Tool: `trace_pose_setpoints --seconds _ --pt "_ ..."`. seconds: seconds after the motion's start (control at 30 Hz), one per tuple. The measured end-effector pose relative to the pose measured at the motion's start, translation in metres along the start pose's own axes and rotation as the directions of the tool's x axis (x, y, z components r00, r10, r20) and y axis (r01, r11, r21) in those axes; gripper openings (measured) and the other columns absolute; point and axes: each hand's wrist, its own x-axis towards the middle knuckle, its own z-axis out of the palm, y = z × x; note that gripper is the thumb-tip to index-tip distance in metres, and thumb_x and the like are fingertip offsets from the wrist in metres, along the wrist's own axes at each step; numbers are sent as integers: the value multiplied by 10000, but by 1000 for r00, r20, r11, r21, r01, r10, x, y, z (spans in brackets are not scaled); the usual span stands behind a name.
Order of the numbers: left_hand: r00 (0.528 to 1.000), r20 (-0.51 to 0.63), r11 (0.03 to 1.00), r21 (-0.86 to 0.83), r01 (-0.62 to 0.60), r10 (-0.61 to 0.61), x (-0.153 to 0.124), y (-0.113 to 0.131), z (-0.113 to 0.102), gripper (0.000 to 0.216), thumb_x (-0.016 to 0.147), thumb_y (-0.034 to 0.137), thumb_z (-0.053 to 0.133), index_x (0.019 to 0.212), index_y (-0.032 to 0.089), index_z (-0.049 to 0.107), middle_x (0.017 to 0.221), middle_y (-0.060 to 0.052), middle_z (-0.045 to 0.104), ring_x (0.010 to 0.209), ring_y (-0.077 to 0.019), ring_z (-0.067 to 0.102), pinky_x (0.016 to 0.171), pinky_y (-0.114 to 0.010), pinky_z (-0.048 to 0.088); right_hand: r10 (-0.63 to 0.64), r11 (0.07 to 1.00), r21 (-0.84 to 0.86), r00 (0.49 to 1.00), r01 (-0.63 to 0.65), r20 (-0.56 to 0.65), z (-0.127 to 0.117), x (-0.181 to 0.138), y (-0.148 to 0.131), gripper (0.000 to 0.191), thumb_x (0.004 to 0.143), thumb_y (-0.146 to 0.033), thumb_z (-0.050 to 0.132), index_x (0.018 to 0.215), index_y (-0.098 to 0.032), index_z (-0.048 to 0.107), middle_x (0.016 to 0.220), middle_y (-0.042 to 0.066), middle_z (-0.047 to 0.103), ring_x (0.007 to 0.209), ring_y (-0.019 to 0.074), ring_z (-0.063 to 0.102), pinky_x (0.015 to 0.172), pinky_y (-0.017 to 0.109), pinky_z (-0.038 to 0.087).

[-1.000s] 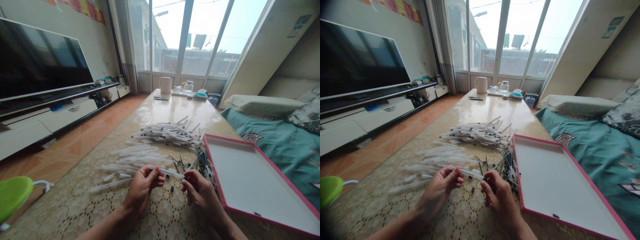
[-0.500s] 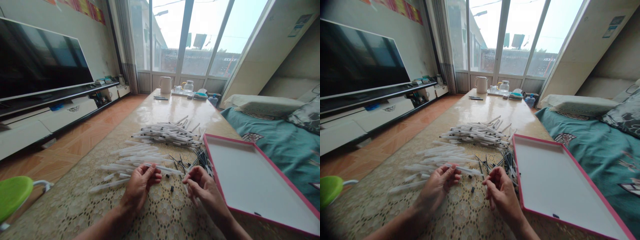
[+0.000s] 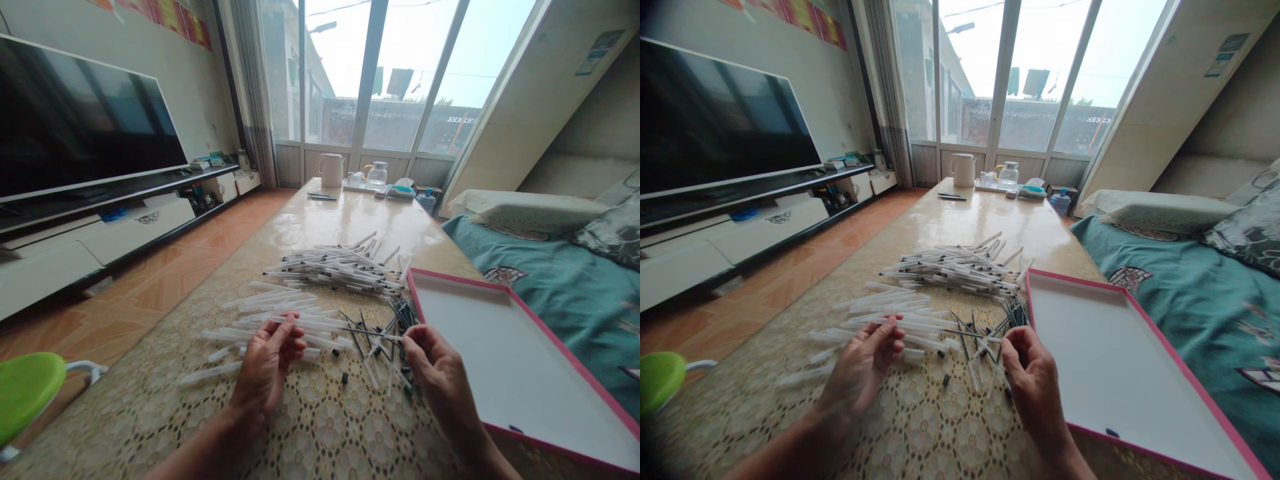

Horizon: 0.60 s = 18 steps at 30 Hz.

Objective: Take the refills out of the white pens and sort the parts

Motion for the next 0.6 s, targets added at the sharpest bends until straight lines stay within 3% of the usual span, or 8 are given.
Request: trace_pose_setpoints --seconds 0.1,0.17,0.3,0.4,0.5,0.6 --pt "997 -71 999 -2 -35 35 2 7 -3 251 655 202 705 877 133 609 571 23 615 425 -73 557 385 -150 439 -78 971 -240 954 6 -291 -14 8 5 225 802 -410 507 777 -186 497 601 -25 504 520 124 477 505 224 378" --pt "994 -94 998 18 -55 57 3 9 -3 282 671 195 685 936 140 603 567 32 603 412 -70 545 372 -149 428 -180 898 -439 903 -11 -390 -20 12 10 224 792 -407 512 799 -184 498 609 -5 546 526 146 523 522 240 393" --pt "981 -136 989 81 -128 138 1 12 0 558 719 136 625 1241 193 436 620 25 622 400 -65 529 368 -146 414 -344 721 -692 887 39 -308 -20 17 17 228 820 -376 448 888 -165 499 747 57 593 573 181 560 519 262 393" --pt "963 -168 975 113 -192 210 -2 13 2 729 726 114 608 1357 225 259 682 5 646 406 -70 530 378 -155 418 -385 625 -780 879 24 -281 -18 16 14 240 827 -350 442 974 -172 509 932 99 581 659 204 565 505 268 378" --pt "964 -134 970 114 -216 230 -3 13 2 712 713 147 626 1336 216 288 682 11 640 417 -70 531 387 -156 418 -367 706 -701 899 101 -240 -13 11 3 192 845 -326 432 931 -177 518 873 77 566 582 164 527 541 277 396" --pt "973 -114 977 93 -189 199 -3 11 1 609 688 206 653 1241 204 398 637 39 612 407 -67 518 374 -149 402 -264 838 -515 960 181 -93 -3 5 -11 151 859 -310 421 838 -189 509 736 36 553 539 144 509 559 269 416"
